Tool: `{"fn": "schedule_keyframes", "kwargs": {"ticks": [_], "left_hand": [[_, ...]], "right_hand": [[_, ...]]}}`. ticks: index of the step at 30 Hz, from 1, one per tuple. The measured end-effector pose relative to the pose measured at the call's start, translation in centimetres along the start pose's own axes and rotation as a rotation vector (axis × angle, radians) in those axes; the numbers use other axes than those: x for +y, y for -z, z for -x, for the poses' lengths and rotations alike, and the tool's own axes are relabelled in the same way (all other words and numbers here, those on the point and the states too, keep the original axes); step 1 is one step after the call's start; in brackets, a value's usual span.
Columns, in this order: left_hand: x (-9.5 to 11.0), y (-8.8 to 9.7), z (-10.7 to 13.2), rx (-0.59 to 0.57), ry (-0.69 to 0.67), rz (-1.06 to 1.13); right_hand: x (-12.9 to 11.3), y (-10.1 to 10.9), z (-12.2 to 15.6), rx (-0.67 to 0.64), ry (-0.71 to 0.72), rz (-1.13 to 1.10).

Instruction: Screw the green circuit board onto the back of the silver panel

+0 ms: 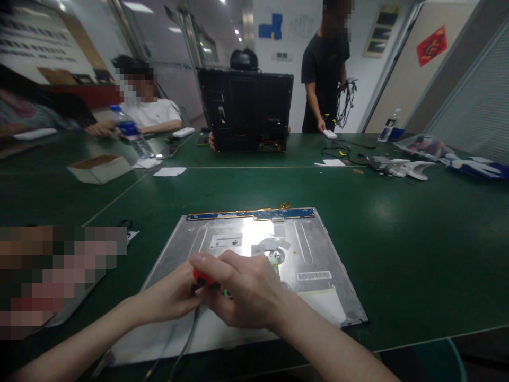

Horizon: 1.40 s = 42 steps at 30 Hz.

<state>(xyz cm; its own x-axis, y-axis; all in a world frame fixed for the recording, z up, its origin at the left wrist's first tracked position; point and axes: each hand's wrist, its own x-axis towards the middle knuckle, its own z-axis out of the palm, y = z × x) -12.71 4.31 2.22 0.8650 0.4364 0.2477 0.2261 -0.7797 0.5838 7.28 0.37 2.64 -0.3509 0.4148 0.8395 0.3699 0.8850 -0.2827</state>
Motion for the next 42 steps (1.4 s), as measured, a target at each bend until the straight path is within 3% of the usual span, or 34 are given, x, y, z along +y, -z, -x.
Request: {"fn": "schedule_keyframes", "kwargs": {"ticks": [8,22,30,42], "left_hand": [[-0.19,-0.07,0.18,-0.037,0.052,0.018],[-0.23,0.07,0.16,0.012,-0.032,-0.007],[-0.37,0.08,0.26,-0.038,0.026,0.021],[-0.18,-0.02,0.19,0.009,-0.008,0.0]], "right_hand": [[-0.15,0.3,0.05,-0.025,-0.001,-0.063],[-0.09,0.08,-0.15,0.003,0.008,-0.009],[-0.23,0.28,-0.06,0.001,-0.005,-0.042],[-0.01,-0.06,0.16,-0.015,-0.016,-0.009]]}}
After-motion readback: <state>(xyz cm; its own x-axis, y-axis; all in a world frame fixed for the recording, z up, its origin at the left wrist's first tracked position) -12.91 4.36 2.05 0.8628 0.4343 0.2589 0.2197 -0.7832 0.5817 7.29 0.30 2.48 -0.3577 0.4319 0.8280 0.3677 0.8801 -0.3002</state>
